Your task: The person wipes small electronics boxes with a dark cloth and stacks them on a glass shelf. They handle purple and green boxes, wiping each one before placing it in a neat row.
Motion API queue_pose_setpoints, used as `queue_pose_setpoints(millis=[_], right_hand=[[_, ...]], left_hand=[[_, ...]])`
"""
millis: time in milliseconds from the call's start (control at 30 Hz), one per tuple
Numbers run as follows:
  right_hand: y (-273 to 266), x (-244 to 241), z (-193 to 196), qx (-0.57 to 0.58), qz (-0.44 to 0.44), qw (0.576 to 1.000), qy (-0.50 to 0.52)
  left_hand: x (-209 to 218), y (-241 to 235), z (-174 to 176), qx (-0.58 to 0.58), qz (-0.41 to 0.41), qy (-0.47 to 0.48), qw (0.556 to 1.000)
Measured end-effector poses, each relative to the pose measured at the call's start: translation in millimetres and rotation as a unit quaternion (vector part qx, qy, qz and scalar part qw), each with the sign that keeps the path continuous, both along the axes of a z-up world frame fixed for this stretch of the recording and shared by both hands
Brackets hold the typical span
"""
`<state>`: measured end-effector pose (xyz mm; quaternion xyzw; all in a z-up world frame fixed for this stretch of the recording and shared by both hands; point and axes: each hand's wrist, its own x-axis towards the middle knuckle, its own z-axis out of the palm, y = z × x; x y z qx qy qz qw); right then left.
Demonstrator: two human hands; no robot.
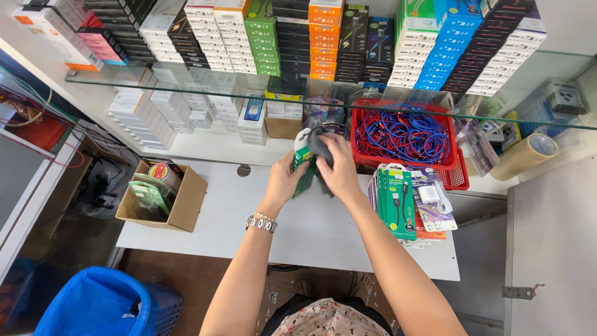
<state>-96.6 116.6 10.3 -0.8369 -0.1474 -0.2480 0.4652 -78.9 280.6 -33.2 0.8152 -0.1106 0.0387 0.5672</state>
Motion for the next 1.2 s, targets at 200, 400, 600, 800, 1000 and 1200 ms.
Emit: queue_pose_setpoints(millis=[200, 400, 600, 800, 1000, 1200], right_hand=[[-12.2, 0.4, -37.3, 0.072, -0.003, 0.996, 0.045], [-48.2, -18.5, -86.0, 0.0, -0.053, 0.996, 0.07], [-119.1, -9.6, -89.7, 0.081, -0.206, 0.968, 0.121], [-200.8, -4.0, -74.3, 0.544, -0.179, 0.813, 0.104], [-256.8, -11.6, -104.1, 0.682, -0.141, 0.714, 0.076], [-287.9, -18.4, -101.3, 0.741, -0.107, 0.653, 0.11]], left_hand=[[8.0, -15.5, -0.4, -0.314, -0.075, 0.082, 0.943], [36.6, -10.5, 5.9, -0.413, -0.034, 0.138, 0.9], [68.5, -8.6, -53.5, -0.283, 0.029, 0.156, 0.946], [66.8, -58.1, -187.5, 0.116, 0.074, 0.189, 0.972], [69.3, -81.1, -260.8, 0.108, 0.065, 0.244, 0.962], [70.8, -137.5, -224.5, 0.234, 0.111, -0.013, 0.966]])
